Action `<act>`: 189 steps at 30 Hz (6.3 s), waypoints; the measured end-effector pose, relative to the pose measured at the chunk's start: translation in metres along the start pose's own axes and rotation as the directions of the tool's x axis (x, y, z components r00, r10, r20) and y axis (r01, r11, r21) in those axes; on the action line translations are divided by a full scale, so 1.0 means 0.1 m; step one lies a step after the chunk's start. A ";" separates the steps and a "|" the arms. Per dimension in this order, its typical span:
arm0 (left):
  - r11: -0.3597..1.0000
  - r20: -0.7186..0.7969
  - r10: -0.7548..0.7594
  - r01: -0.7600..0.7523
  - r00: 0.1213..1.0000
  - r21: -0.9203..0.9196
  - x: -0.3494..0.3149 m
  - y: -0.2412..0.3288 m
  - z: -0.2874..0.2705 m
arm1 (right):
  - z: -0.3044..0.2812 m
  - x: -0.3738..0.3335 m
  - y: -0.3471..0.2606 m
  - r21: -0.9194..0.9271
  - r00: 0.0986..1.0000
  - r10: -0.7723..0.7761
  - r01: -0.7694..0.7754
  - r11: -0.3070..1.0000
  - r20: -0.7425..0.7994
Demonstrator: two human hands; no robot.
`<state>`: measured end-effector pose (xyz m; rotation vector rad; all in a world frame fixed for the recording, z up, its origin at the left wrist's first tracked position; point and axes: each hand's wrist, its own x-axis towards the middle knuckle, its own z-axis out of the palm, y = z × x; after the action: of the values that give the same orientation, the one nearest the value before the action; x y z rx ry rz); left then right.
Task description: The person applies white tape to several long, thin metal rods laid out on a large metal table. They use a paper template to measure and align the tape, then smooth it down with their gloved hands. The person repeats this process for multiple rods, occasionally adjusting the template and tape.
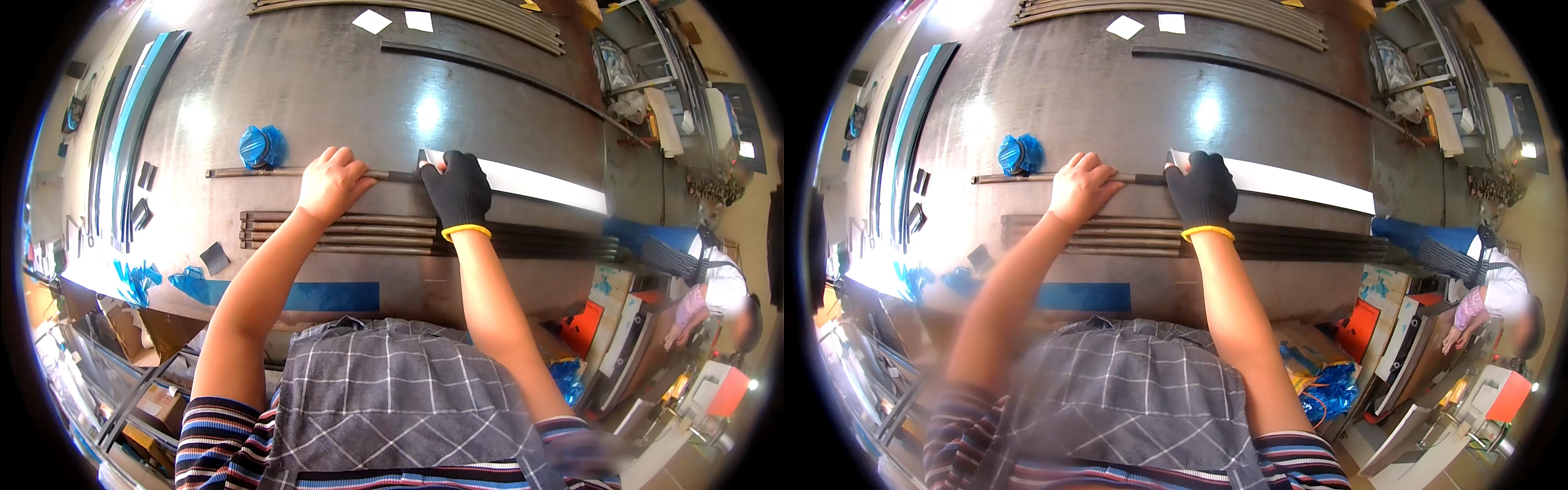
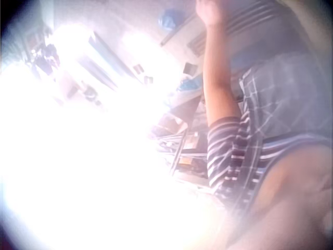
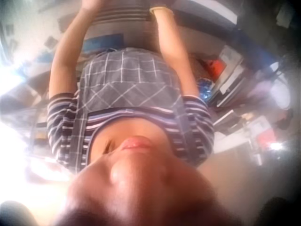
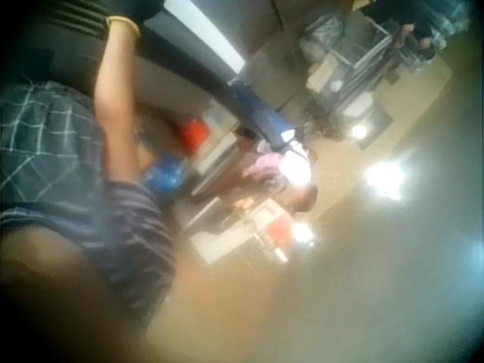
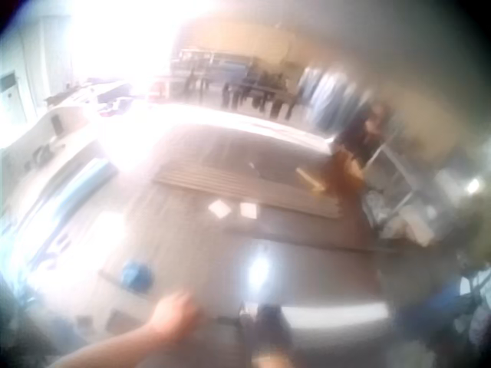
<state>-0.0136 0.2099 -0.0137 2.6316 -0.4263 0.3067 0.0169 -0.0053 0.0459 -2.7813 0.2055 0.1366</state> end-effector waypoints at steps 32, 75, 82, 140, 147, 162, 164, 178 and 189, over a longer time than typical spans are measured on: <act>0.999 0.112 -0.031 0.033 0.993 -0.015 -0.03 0.03 -0.06 | 0.56 0.51 0.22 -0.310 0.747 -0.532 0.436 0.845 -0.398; 0.960 0.194 0.237 -0.199 0.952 -0.196 -1.61 1.35 -0.04 | 0.20 -1.93 1.00 0.199 0.935 -0.328 0.350 0.916 -0.136; 0.969 0.282 0.186 -0.128 0.941 -0.209 -1.68 1.38 -0.07 | 0.23 -1.90 0.80 -0.054 0.849 -0.529 0.528 0.848 -0.006; 0.174 0.626 -0.229 0.665 0.745 -0.727 -0.27 0.67 -0.64 | -0.20 -1.13 0.26 0.771 0.742 -0.223 -0.570 0.285 0.632; 0.304 0.632 -0.262 0.684 0.729 -0.663 0.35 0.37 -0.43 | -0.22 -0.34 0.69 0.805 0.982 -0.110 -0.057 0.590 0.150; 0.198 0.742 -0.354 0.821 0.570 -0.536 0.67 0.20 -0.06 | -0.18 0.26 0.70 0.703 0.985 -0.047 -0.084 0.706 0.165; 0.216 0.741 -0.370 0.828 0.560 -0.518 0.67 0.21 -0.06 | -0.16 0.29 0.70 0.678 0.983 -0.078 -0.057 0.733 0.167; 0.277 0.755 -0.384 0.847 0.531 -0.454 0.72 0.22 -0.02 | -0.07 0.29 0.73 0.700 0.981 -0.069 -0.080 0.709 0.181; 0.349 0.690 -0.428 0.811 0.583 -0.469 0.70 0.29 -0.01 | -0.18 0.22 0.66 0.521 0.989 -0.125 0.064 0.851 0.082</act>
<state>0.0413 0.1685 0.0182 1.7409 0.3623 -0.6704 0.0295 -0.0759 0.0381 -2.2299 0.0606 0.1835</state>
